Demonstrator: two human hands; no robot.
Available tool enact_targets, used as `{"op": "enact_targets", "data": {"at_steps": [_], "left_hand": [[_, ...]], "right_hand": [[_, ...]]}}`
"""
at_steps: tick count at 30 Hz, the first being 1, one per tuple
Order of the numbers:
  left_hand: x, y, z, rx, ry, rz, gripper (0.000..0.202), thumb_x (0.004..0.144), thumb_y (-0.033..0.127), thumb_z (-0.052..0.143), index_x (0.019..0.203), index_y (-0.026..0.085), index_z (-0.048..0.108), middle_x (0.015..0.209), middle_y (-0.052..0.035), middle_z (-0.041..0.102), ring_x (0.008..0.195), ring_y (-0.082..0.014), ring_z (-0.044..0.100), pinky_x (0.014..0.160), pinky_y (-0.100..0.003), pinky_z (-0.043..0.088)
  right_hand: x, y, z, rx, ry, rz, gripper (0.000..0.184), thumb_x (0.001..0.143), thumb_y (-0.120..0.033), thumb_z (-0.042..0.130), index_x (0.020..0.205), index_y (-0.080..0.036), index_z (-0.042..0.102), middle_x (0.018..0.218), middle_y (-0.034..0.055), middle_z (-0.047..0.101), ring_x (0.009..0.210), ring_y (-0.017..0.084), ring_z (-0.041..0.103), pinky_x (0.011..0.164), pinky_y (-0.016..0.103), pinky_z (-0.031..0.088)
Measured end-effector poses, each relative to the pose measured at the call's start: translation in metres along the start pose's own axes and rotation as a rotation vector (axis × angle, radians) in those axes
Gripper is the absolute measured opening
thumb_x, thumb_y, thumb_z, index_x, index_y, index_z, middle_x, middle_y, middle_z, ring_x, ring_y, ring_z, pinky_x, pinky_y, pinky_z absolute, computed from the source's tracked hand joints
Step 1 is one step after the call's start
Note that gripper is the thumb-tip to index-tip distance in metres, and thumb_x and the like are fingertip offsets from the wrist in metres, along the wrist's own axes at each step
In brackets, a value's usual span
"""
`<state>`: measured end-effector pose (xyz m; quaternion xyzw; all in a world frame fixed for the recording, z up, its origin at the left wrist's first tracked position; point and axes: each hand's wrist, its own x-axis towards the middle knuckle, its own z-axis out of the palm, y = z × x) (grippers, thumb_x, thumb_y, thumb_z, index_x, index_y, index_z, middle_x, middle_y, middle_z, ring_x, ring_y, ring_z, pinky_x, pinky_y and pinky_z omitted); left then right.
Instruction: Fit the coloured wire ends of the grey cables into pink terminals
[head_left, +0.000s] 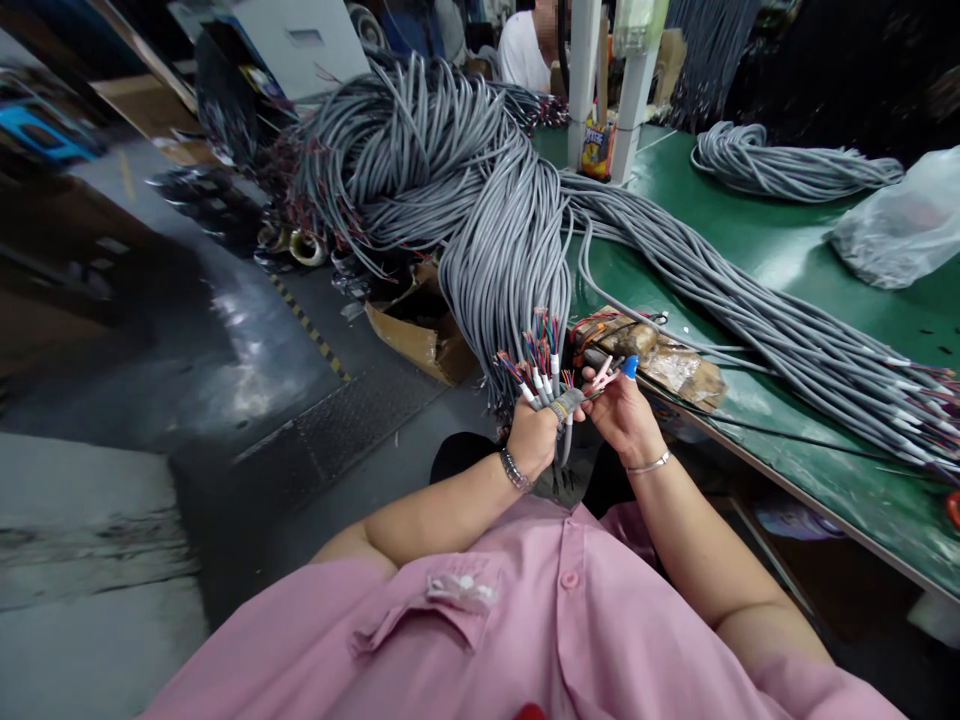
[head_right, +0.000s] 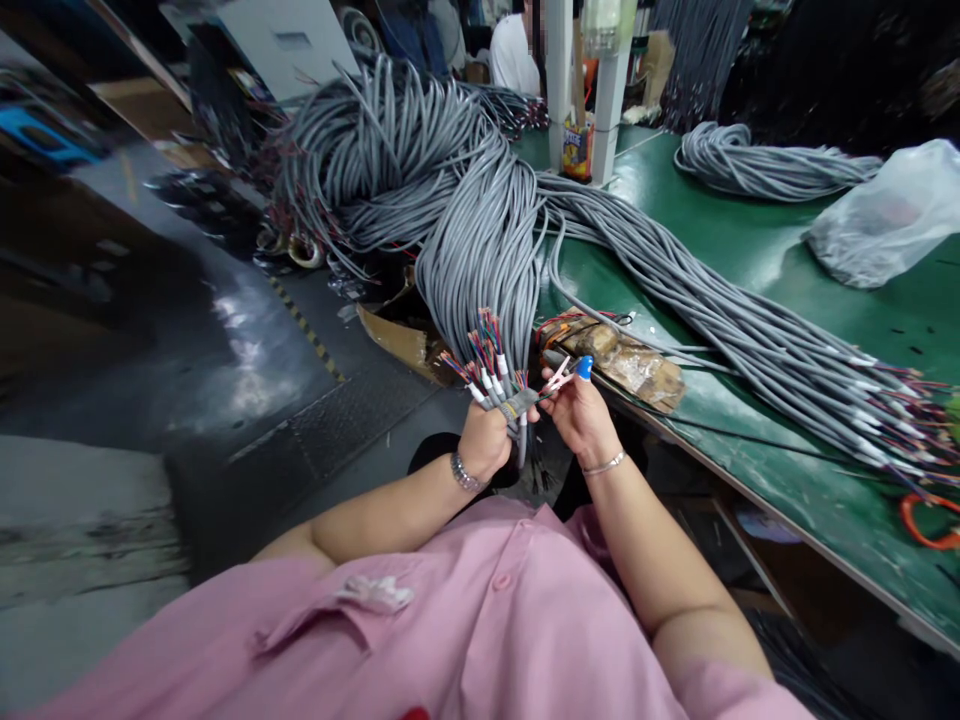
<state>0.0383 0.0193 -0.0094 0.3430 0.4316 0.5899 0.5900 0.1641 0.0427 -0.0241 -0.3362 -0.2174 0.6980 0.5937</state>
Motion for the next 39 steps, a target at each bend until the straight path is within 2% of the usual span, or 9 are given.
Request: {"op": "enact_targets", "data": {"at_steps": [5, 10, 14, 20, 26, 29, 34, 37, 39], "left_hand": [[0.0, -0.003, -0.004, 0.019, -0.011, 0.007, 0.019, 0.067, 0.028, 0.076, 0.06, 0.014, 0.066, 0.053, -0.0011, 0.063, 0.048, -0.0106, 0.056, 0.051, -0.024, 0.04], [-0.002, 0.0, 0.0, 0.036, -0.015, 0.01, 0.022, 0.067, 0.029, 0.077, 0.058, 0.013, 0.064, 0.051, -0.0003, 0.061, 0.047, -0.0095, 0.053, 0.049, -0.023, 0.038], [-0.002, 0.002, 0.002, 0.048, 0.0, -0.011, 0.024, 0.064, 0.03, 0.079, 0.057, 0.013, 0.063, 0.051, -0.0004, 0.061, 0.047, -0.0094, 0.053, 0.049, -0.023, 0.039], [-0.002, -0.002, -0.002, 0.075, -0.001, 0.0, 0.024, 0.065, 0.032, 0.078, 0.058, 0.014, 0.064, 0.052, -0.0007, 0.06, 0.048, -0.01, 0.054, 0.05, -0.023, 0.039], [-0.005, -0.004, -0.008, 0.115, -0.017, 0.014, 0.024, 0.069, 0.035, 0.076, 0.062, 0.014, 0.065, 0.053, -0.001, 0.062, 0.048, -0.0105, 0.054, 0.049, -0.024, 0.04], [-0.007, -0.004, -0.014, 0.16, -0.015, 0.022, 0.026, 0.07, 0.036, 0.076, 0.06, 0.015, 0.064, 0.054, -0.0016, 0.062, 0.049, -0.0109, 0.055, 0.05, -0.024, 0.041], [-0.009, -0.004, -0.021, 0.208, -0.029, 0.035, 0.028, 0.072, 0.037, 0.074, 0.058, 0.015, 0.063, 0.053, -0.0019, 0.062, 0.05, -0.0114, 0.055, 0.05, -0.023, 0.042], [-0.009, -0.006, -0.021, 0.206, -0.03, 0.032, 0.028, 0.072, 0.039, 0.074, 0.06, 0.015, 0.064, 0.053, -0.0017, 0.061, 0.05, -0.0118, 0.056, 0.051, -0.024, 0.043], [-0.01, -0.006, -0.022, 0.218, -0.047, 0.022, 0.028, 0.072, 0.039, 0.074, 0.06, 0.015, 0.064, 0.054, -0.0018, 0.062, 0.05, -0.0115, 0.055, 0.052, -0.024, 0.043]], "right_hand": [[0.0, 0.002, -0.004, -0.027, -0.037, -0.064, 0.04, 0.072, -0.063, 0.066, 0.078, -0.024, 0.061, 0.09, 0.0015, 0.07, 0.061, 0.013, 0.054, 0.061, 0.029, 0.05], [0.002, 0.006, -0.004, 0.007, -0.047, -0.043, 0.037, 0.07, -0.059, 0.07, 0.075, -0.024, 0.061, 0.089, 0.0009, 0.068, 0.064, 0.014, 0.055, 0.057, 0.028, 0.048], [0.007, 0.009, 0.0, 0.068, 0.026, -0.05, 0.039, 0.069, -0.06, 0.072, 0.07, -0.023, 0.058, 0.082, -0.0003, 0.066, 0.062, 0.013, 0.055, 0.057, 0.028, 0.048], [0.008, 0.012, 0.005, 0.11, 0.136, -0.083, 0.041, 0.065, -0.059, 0.076, 0.075, -0.023, 0.06, 0.077, 0.0006, 0.067, 0.059, 0.012, 0.053, 0.059, 0.027, 0.049], [0.002, 0.014, -0.003, 0.035, 0.037, -0.073, 0.049, 0.073, -0.074, 0.056, 0.081, -0.026, 0.06, 0.087, 0.0003, 0.067, 0.064, 0.013, 0.056, 0.063, 0.028, 0.05], [-0.004, 0.012, -0.012, 0.019, 0.003, -0.009, 0.052, 0.072, -0.076, 0.056, 0.084, -0.026, 0.063, 0.085, 0.0005, 0.067, 0.066, 0.014, 0.058, 0.064, 0.028, 0.051], [-0.019, -0.001, -0.019, -0.057, -0.065, 0.112, 0.05, 0.064, -0.069, 0.07, 0.084, -0.022, 0.067, 0.081, 0.0019, 0.067, 0.066, 0.014, 0.058, 0.063, 0.027, 0.051], [-0.028, -0.007, -0.015, -0.138, -0.126, 0.156, 0.044, 0.066, -0.061, 0.073, 0.083, -0.02, 0.068, 0.079, 0.0023, 0.067, 0.065, 0.013, 0.057, 0.063, 0.028, 0.051], [-0.031, -0.008, -0.011, -0.214, -0.147, 0.165, 0.036, 0.067, -0.052, 0.077, 0.08, -0.02, 0.066, 0.07, -0.0006, 0.063, 0.06, 0.012, 0.054, 0.061, 0.027, 0.049]]}}
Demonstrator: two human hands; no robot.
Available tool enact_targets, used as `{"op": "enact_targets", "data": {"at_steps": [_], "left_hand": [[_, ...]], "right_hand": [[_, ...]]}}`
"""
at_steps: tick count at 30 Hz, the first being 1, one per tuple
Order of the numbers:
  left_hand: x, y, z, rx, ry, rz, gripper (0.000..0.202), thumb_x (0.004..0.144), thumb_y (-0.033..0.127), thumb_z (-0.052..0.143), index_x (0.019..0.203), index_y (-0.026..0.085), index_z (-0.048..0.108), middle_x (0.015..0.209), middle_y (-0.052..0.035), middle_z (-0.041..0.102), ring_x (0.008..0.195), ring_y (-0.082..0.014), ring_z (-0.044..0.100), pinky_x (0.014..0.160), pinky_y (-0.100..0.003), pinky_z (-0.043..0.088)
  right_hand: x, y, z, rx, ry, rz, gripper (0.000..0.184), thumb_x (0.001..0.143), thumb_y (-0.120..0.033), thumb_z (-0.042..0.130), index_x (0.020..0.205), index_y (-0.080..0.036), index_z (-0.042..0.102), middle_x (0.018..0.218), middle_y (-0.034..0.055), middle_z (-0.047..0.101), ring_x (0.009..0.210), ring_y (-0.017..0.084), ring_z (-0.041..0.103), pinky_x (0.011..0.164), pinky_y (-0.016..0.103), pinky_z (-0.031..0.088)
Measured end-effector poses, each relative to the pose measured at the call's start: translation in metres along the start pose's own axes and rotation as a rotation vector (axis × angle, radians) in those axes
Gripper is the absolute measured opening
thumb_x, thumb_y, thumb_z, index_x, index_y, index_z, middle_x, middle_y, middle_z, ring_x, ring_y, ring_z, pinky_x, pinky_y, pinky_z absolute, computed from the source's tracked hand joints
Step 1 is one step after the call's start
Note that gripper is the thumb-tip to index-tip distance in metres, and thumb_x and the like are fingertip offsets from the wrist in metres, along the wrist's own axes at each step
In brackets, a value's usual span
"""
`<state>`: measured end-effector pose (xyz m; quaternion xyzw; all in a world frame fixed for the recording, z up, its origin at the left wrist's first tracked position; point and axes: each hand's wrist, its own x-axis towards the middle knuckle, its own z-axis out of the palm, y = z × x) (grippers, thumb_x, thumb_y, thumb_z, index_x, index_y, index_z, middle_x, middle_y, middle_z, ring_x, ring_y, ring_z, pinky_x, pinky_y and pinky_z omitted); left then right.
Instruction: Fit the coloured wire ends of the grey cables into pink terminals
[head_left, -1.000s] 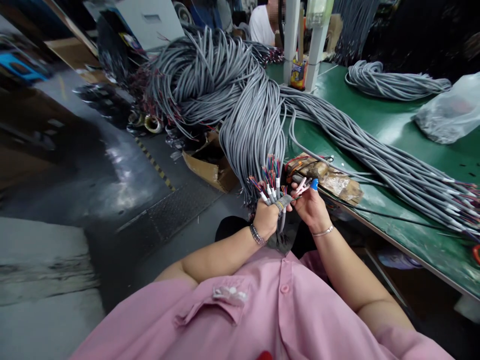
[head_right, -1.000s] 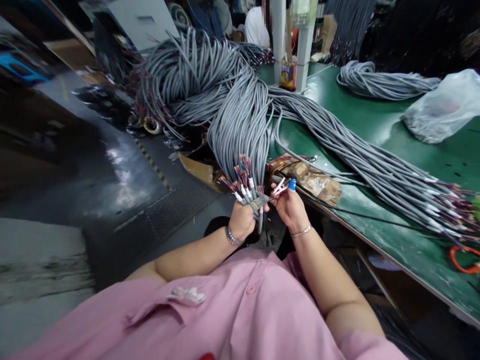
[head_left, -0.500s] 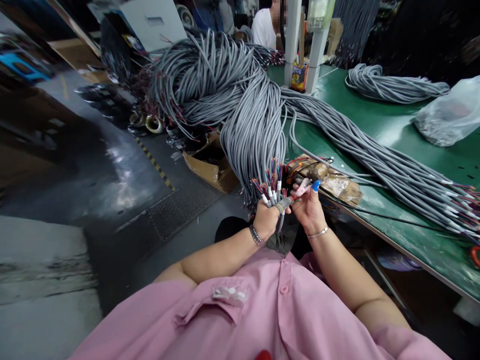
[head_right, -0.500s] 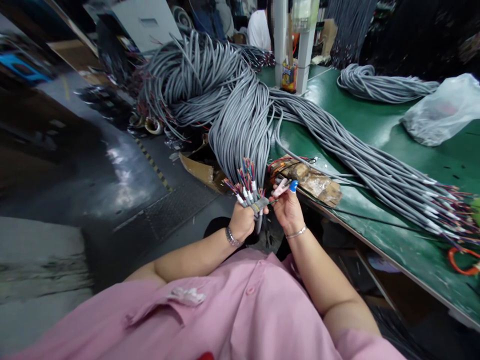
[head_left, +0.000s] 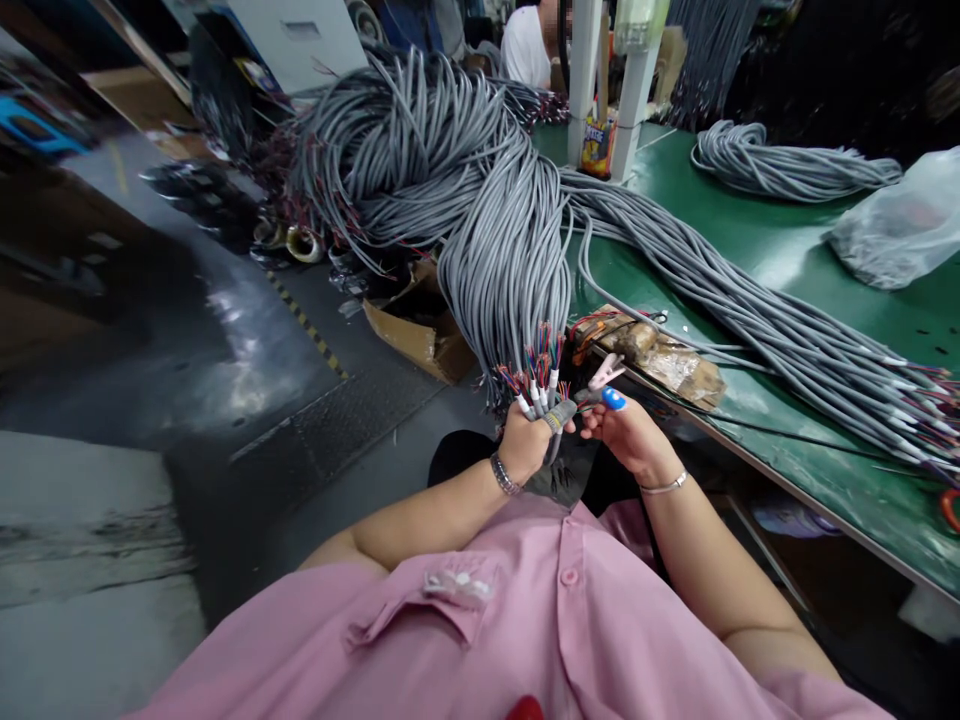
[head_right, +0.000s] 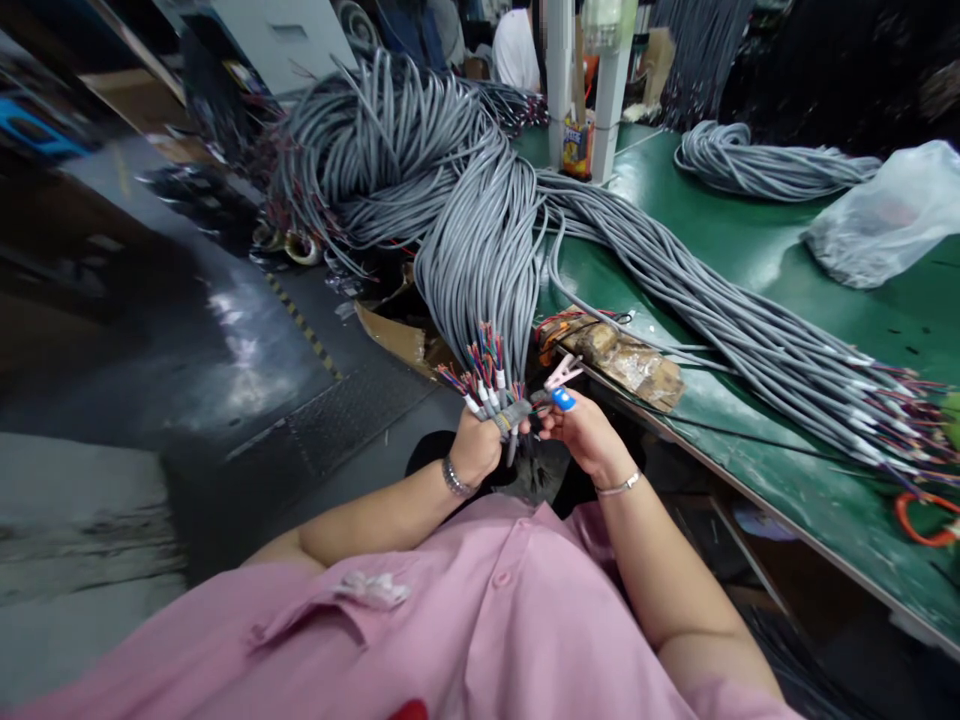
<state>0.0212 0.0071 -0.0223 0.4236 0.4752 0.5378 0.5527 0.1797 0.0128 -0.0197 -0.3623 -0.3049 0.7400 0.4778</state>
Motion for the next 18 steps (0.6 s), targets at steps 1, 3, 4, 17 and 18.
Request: {"op": "enact_targets", "data": {"at_steps": [1, 3, 4, 17, 18], "left_hand": [[0.0, 0.0, -0.001, 0.012, -0.015, -0.001, 0.029, 0.072, 0.04, 0.074, 0.059, 0.015, 0.064, 0.054, -0.002, 0.062, 0.049, -0.0113, 0.054, 0.052, -0.024, 0.043], [-0.001, 0.003, -0.003, 0.053, -0.066, 0.009, 0.03, 0.072, 0.04, 0.074, 0.058, 0.015, 0.064, 0.055, -0.0025, 0.062, 0.049, -0.0111, 0.054, 0.052, -0.024, 0.043], [-0.001, 0.005, -0.004, 0.083, -0.106, 0.016, 0.03, 0.072, 0.04, 0.074, 0.058, 0.015, 0.065, 0.055, -0.0028, 0.063, 0.049, -0.0112, 0.054, 0.052, -0.024, 0.043], [0.002, 0.009, -0.013, 0.044, -0.203, -0.039, 0.031, 0.07, 0.038, 0.076, 0.056, 0.014, 0.064, 0.052, -0.0035, 0.061, 0.046, -0.0116, 0.054, 0.048, -0.025, 0.041], [0.003, 0.008, -0.012, 0.013, -0.198, -0.051, 0.029, 0.069, 0.037, 0.077, 0.057, 0.014, 0.064, 0.052, -0.0035, 0.062, 0.046, -0.0118, 0.054, 0.048, -0.025, 0.041]], "right_hand": [[-0.001, 0.0, 0.003, -0.044, 0.015, -0.016, 0.032, 0.067, -0.046, 0.079, 0.078, -0.02, 0.065, 0.065, -0.0026, 0.061, 0.057, 0.01, 0.052, 0.059, 0.026, 0.048], [-0.002, 0.0, 0.009, -0.136, 0.078, -0.095, 0.027, 0.065, -0.038, 0.082, 0.074, -0.019, 0.064, 0.061, -0.0047, 0.058, 0.053, 0.009, 0.049, 0.057, 0.024, 0.044], [-0.002, 0.001, 0.012, -0.182, 0.104, -0.142, 0.025, 0.066, -0.036, 0.082, 0.073, -0.019, 0.064, 0.061, -0.0045, 0.058, 0.053, 0.008, 0.049, 0.055, 0.023, 0.043], [0.012, 0.008, -0.009, -0.017, 0.328, -0.205, 0.037, 0.071, -0.056, 0.073, 0.076, -0.021, 0.063, 0.065, -0.0033, 0.057, 0.053, 0.009, 0.046, 0.053, 0.023, 0.046], [0.014, 0.006, -0.01, 0.041, 0.281, -0.145, 0.043, 0.07, -0.062, 0.069, 0.079, -0.021, 0.064, 0.069, -0.0017, 0.06, 0.054, 0.009, 0.048, 0.053, 0.024, 0.047]]}}
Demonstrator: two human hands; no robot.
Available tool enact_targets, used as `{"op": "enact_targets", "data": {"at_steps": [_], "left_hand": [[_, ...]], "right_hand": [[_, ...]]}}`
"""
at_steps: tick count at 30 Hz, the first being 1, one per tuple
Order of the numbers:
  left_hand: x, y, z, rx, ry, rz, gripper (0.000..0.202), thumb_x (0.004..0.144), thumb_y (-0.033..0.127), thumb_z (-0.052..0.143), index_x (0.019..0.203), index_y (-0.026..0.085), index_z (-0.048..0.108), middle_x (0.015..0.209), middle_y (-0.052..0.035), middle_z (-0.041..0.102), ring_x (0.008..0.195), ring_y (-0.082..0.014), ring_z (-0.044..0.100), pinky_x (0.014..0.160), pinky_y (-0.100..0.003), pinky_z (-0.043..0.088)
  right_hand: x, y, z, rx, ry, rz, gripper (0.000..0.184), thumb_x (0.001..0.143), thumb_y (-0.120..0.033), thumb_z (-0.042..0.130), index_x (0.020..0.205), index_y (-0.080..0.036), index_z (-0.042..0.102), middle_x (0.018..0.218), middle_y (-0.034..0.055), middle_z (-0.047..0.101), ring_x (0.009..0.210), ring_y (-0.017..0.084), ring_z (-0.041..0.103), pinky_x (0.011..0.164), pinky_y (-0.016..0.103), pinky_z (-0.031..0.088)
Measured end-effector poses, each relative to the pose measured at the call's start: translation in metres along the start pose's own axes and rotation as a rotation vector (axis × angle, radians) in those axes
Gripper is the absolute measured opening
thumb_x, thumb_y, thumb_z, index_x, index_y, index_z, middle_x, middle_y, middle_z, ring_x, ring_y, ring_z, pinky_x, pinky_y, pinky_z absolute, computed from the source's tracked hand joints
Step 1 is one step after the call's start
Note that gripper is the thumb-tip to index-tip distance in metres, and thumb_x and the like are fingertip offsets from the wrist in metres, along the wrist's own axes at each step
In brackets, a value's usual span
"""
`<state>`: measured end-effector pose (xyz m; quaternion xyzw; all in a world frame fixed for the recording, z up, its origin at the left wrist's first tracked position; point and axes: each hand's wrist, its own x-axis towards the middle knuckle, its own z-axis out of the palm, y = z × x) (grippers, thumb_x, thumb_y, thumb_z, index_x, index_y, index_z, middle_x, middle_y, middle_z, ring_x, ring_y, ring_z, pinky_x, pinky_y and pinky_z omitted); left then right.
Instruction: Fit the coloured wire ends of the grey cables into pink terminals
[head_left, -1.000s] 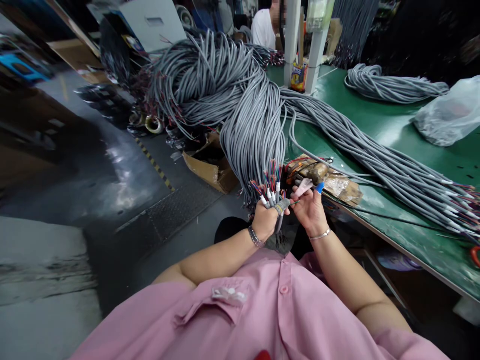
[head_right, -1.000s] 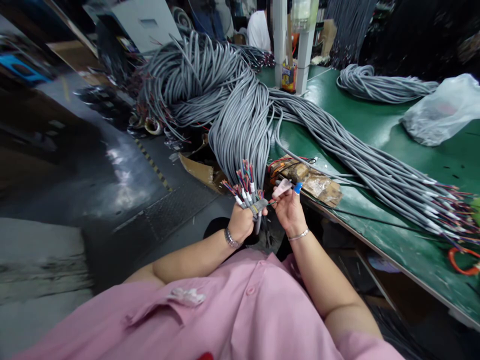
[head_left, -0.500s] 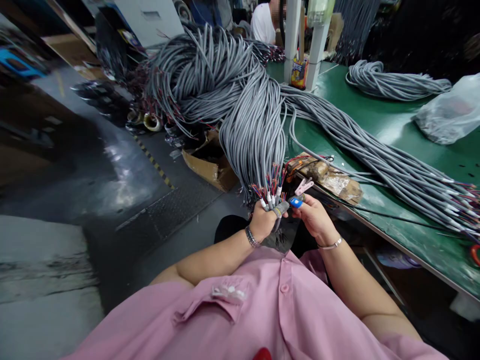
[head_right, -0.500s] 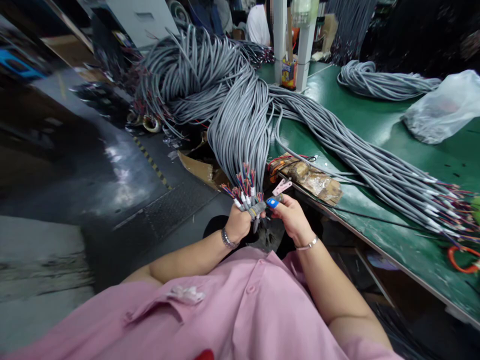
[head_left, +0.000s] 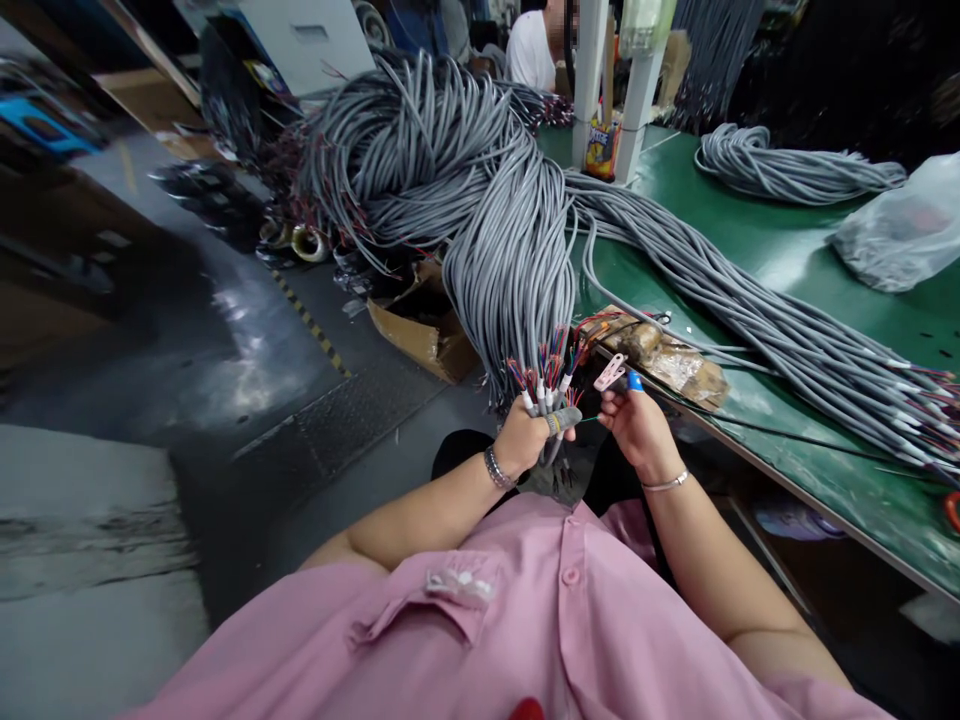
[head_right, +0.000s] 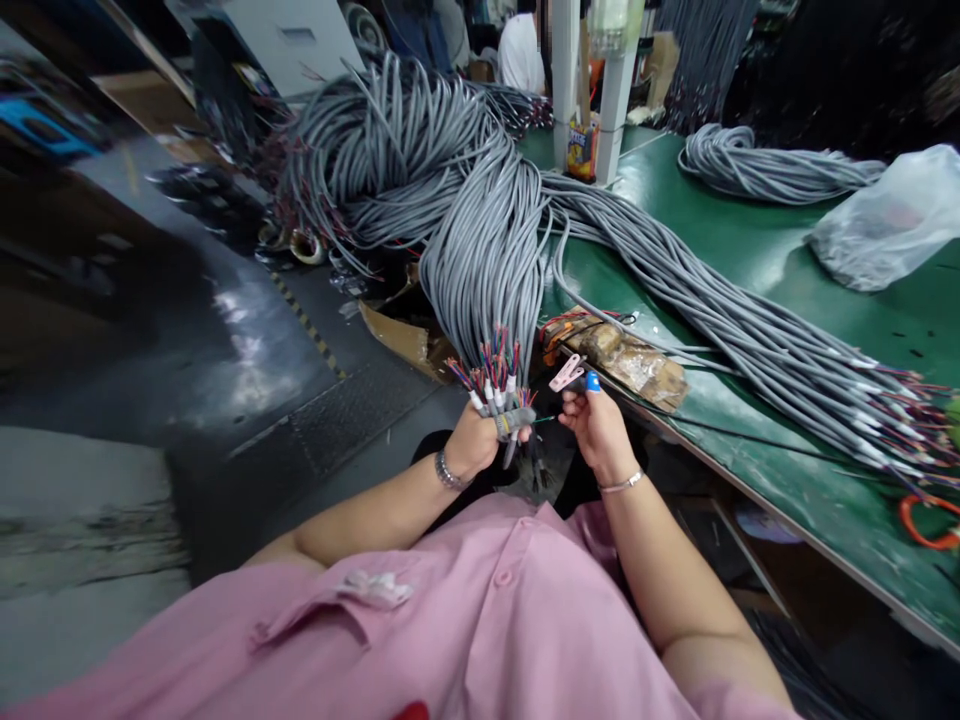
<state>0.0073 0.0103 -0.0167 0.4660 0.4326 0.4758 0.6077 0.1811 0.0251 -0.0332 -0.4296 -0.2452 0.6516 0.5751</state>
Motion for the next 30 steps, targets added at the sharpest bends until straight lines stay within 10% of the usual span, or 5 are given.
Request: {"op": "enact_targets", "data": {"at_steps": [4, 10, 18, 30], "left_hand": [[0.004, 0.004, 0.006, -0.085, -0.009, 0.008, 0.026, 0.068, 0.034, 0.078, 0.058, 0.013, 0.064, 0.051, -0.003, 0.061, 0.046, -0.0113, 0.054, 0.048, -0.024, 0.04], [0.008, 0.007, 0.017, -0.087, 0.01, -0.018, 0.026, 0.067, 0.032, 0.078, 0.058, 0.013, 0.064, 0.05, -0.0023, 0.061, 0.045, -0.0104, 0.053, 0.049, -0.024, 0.04], [0.013, 0.003, 0.025, -0.076, 0.017, -0.022, 0.025, 0.067, 0.032, 0.078, 0.058, 0.014, 0.063, 0.05, -0.0015, 0.061, 0.046, -0.0112, 0.055, 0.049, -0.024, 0.041], [0.002, 0.0, 0.012, -0.016, 0.032, 0.043, 0.028, 0.072, 0.036, 0.075, 0.06, 0.013, 0.064, 0.053, -0.0024, 0.062, 0.048, -0.0107, 0.054, 0.05, -0.024, 0.041]], "right_hand": [[0.005, -0.004, 0.006, -0.005, -0.134, 0.008, 0.047, 0.073, -0.067, 0.064, 0.083, -0.021, 0.066, 0.077, 0.0008, 0.065, 0.056, 0.01, 0.05, 0.053, 0.024, 0.047], [0.011, 0.004, 0.009, -0.269, 0.089, -0.402, 0.043, 0.083, -0.06, 0.058, 0.072, -0.019, 0.066, 0.063, -0.0006, 0.06, 0.055, 0.01, 0.05, 0.053, 0.023, 0.041], [0.027, 0.008, 0.013, 0.228, -0.051, -0.101, 0.033, 0.076, -0.054, 0.07, 0.079, -0.021, 0.066, 0.075, -0.0013, 0.067, 0.064, 0.012, 0.06, 0.063, 0.026, 0.051], [-0.009, 0.01, -0.005, 0.104, -0.286, 0.033, 0.043, 0.07, -0.06, 0.073, 0.086, -0.02, 0.066, 0.077, 0.0004, 0.065, 0.062, 0.012, 0.057, 0.062, 0.027, 0.052]]}}
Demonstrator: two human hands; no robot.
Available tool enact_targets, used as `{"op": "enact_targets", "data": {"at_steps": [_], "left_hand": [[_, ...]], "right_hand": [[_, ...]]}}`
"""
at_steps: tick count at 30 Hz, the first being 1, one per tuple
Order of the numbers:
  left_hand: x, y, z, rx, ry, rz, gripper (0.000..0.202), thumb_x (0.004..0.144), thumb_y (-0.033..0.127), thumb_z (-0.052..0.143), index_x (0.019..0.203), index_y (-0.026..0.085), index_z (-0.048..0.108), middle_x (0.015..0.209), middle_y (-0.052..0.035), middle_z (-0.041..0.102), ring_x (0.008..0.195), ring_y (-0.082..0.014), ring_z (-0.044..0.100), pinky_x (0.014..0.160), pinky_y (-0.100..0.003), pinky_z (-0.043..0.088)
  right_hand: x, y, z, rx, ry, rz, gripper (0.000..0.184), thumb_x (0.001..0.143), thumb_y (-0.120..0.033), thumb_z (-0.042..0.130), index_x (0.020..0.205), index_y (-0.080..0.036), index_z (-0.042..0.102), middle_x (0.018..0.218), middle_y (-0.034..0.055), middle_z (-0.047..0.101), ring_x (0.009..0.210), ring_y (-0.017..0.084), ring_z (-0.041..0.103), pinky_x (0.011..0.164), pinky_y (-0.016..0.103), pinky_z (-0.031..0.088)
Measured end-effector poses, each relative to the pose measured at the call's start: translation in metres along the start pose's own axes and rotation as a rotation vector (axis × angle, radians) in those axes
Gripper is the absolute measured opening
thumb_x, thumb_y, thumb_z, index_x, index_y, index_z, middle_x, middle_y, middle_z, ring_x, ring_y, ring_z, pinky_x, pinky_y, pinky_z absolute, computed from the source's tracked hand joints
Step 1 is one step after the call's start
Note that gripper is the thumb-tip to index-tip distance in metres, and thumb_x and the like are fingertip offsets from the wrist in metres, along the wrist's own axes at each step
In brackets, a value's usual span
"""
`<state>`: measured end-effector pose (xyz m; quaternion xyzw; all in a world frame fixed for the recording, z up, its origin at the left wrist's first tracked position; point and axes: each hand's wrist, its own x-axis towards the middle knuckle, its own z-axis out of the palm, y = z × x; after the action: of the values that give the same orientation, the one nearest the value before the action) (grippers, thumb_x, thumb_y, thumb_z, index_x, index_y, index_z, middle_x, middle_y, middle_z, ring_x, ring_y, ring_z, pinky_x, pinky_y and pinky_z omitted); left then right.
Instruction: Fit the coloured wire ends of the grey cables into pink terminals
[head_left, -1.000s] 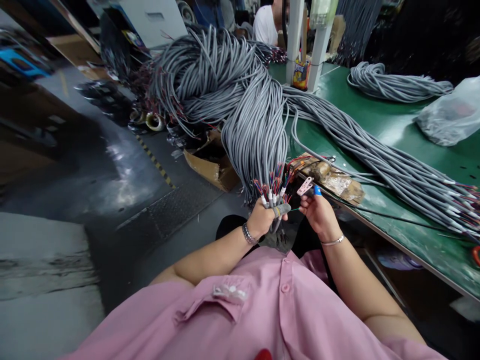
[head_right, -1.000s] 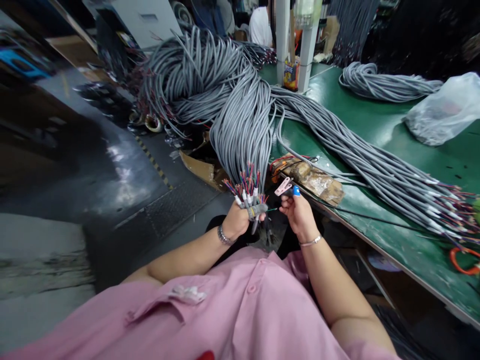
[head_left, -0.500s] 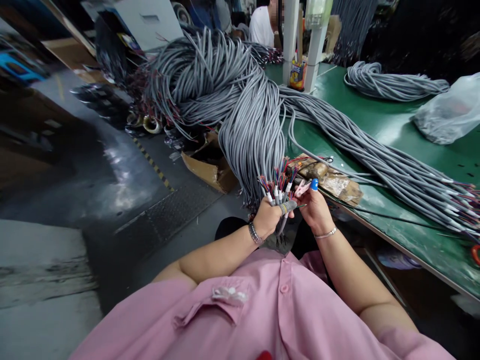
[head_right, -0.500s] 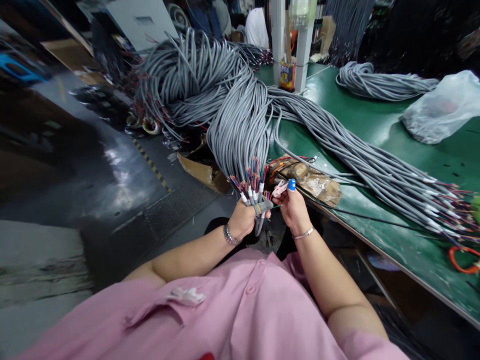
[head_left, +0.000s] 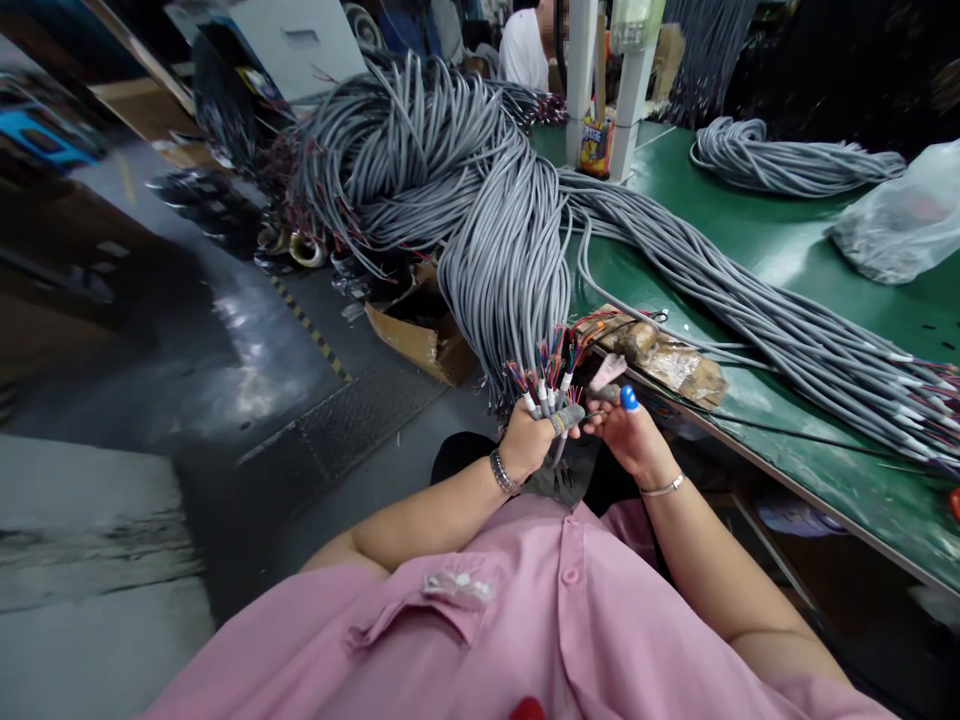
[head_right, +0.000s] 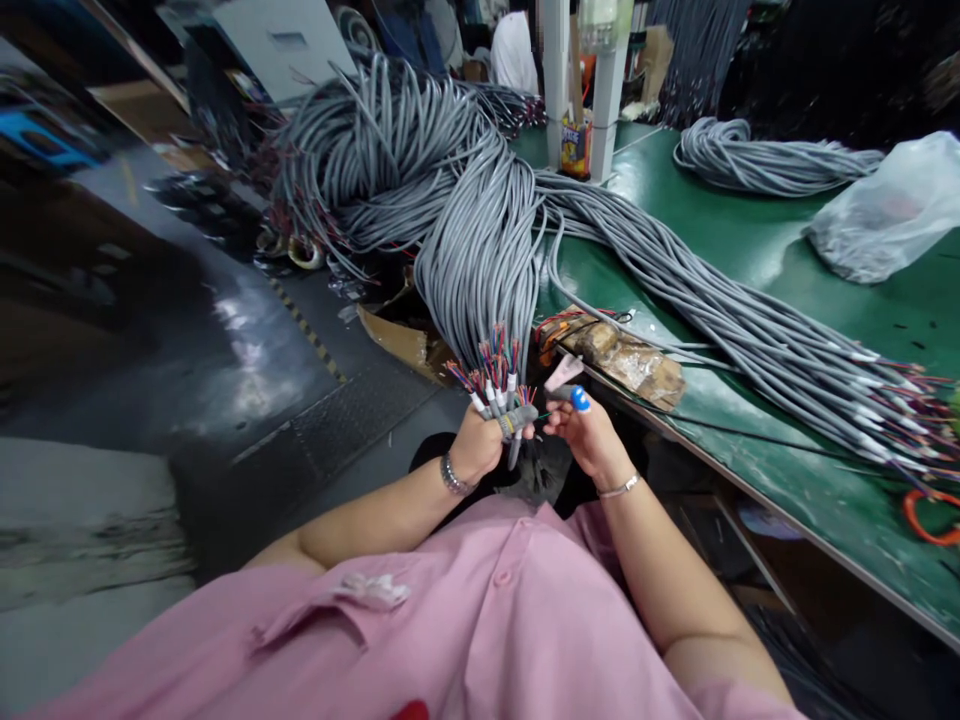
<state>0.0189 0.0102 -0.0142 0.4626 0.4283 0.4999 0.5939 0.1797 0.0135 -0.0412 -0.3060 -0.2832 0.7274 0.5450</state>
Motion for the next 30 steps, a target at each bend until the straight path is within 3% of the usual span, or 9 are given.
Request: {"op": "enact_targets", "data": {"at_steps": [2, 5, 14, 21, 30], "left_hand": [[-0.002, -0.001, -0.002, 0.028, -0.002, 0.015, 0.028, 0.074, 0.036, 0.074, 0.06, 0.013, 0.064, 0.054, -0.0024, 0.062, 0.048, -0.0107, 0.054, 0.051, -0.024, 0.041], [-0.002, -0.002, -0.003, 0.072, -0.001, 0.031, 0.03, 0.074, 0.038, 0.073, 0.059, 0.014, 0.064, 0.054, -0.0021, 0.062, 0.048, -0.0107, 0.054, 0.051, -0.024, 0.041], [-0.001, 0.002, -0.015, 0.155, -0.2, -0.011, 0.03, 0.072, 0.042, 0.075, 0.067, 0.013, 0.067, 0.057, -0.0037, 0.065, 0.049, -0.0122, 0.056, 0.049, -0.025, 0.044], [0.0, -0.004, -0.015, 0.067, -0.093, -0.012, 0.031, 0.071, 0.041, 0.075, 0.062, 0.013, 0.065, 0.056, -0.0041, 0.064, 0.049, -0.0129, 0.057, 0.05, -0.025, 0.044], [-0.001, -0.005, -0.008, -0.034, 0.038, 0.019, 0.028, 0.071, 0.038, 0.075, 0.061, 0.013, 0.064, 0.056, -0.0037, 0.065, 0.051, -0.0134, 0.06, 0.054, -0.027, 0.049]], "right_hand": [[-0.01, 0.003, 0.001, -0.116, -0.047, -0.02, 0.033, 0.071, -0.048, 0.077, 0.086, -0.02, 0.066, 0.07, -0.0019, 0.061, 0.06, 0.011, 0.055, 0.063, 0.027, 0.051], [-0.018, 0.005, 0.006, -0.262, 0.001, -0.103, 0.021, 0.074, -0.037, 0.077, 0.08, -0.02, 0.065, 0.064, -0.0035, 0.059, 0.057, 0.01, 0.053, 0.061, 0.026, 0.047], [-0.014, -0.002, 0.023, -0.415, 0.014, -0.198, 0.02, 0.077, -0.037, 0.074, 0.08, -0.021, 0.063, 0.068, -0.0019, 0.064, 0.057, 0.012, 0.059, 0.057, 0.026, 0.044], [-0.015, -0.001, 0.024, -0.417, 0.015, -0.159, 0.019, 0.077, -0.036, 0.073, 0.084, -0.02, 0.065, 0.067, -0.0019, 0.064, 0.059, 0.012, 0.055, 0.06, 0.026, 0.043], [-0.011, 0.006, 0.026, -0.193, 0.063, -0.036, 0.014, 0.074, -0.028, 0.074, 0.074, -0.019, 0.064, 0.061, -0.0034, 0.059, 0.054, 0.009, 0.048, 0.055, 0.023, 0.039]]}}
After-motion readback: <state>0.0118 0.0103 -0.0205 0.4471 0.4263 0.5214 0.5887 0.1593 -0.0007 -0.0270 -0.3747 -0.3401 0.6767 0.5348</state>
